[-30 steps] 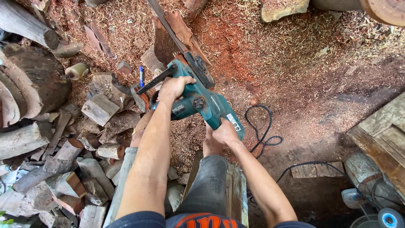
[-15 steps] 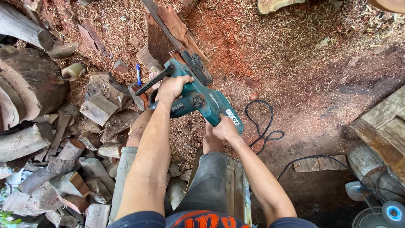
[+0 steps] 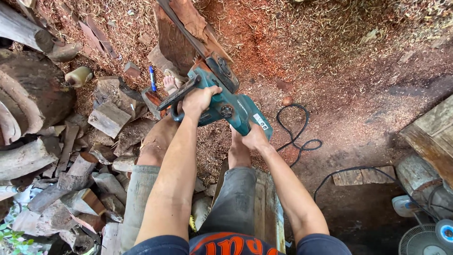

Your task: Measuring and inspecting a piece of wood for a woodworking project.

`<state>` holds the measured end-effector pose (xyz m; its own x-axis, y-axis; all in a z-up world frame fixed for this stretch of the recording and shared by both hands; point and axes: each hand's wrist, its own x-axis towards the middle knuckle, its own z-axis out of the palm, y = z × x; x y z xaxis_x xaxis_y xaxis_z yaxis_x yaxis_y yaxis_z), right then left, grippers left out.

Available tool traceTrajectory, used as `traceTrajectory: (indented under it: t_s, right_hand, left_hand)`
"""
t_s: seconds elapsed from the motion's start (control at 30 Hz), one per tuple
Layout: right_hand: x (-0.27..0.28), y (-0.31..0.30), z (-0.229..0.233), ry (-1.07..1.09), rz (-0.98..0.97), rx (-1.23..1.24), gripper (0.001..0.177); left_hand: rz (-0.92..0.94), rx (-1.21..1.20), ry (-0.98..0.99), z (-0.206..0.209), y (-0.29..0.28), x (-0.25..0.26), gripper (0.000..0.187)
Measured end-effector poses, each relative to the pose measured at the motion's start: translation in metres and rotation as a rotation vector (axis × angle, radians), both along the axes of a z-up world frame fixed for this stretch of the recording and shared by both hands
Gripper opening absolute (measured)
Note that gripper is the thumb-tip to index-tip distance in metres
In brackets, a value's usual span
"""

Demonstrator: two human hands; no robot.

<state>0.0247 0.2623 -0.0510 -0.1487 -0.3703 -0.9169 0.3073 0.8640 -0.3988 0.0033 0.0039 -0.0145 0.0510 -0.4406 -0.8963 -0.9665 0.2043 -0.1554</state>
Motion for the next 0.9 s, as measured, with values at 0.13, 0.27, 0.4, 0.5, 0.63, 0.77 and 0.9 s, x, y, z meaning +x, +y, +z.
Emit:
traceTrajectory:
  t_s: [0.13,0.27,0.4,0.5,0.63,0.77,0.9]
  right_hand:
    - [0.009,0.006,-0.021,0.008,-0.011,-0.012,0.053]
    - [0.019,0.014,-0.035,0.014,-0.004,-0.004,0.054]
    - [0.020,0.015,-0.046,-0.003,-0.020,0.016,0.056]
    - [0.023,0.018,-0.054,0.034,-0.016,-0.001,0.060]
    - [0.028,0.022,-0.065,0.038,-0.019,0.005,0.060]
    - [0.030,0.024,-0.072,0.032,-0.028,0.011,0.055]
    - [0.032,0.026,-0.079,0.059,-0.040,-0.028,0.048]
  left_hand:
    - [-0.023,0.019,-0.009,-0.017,0.005,0.010,0.075]
    - [-0.026,0.046,-0.023,-0.018,0.014,0.011,0.074]
    - [0.000,0.054,0.001,-0.014,0.020,0.003,0.070]
    - [0.002,0.042,0.013,-0.025,0.026,0.013,0.069]
    - [-0.012,0.002,0.035,-0.030,0.032,0.018,0.068]
    - [-0.007,-0.025,0.076,-0.034,0.038,0.022,0.068]
    - [0.001,-0.035,0.074,-0.045,0.042,0.030,0.069]
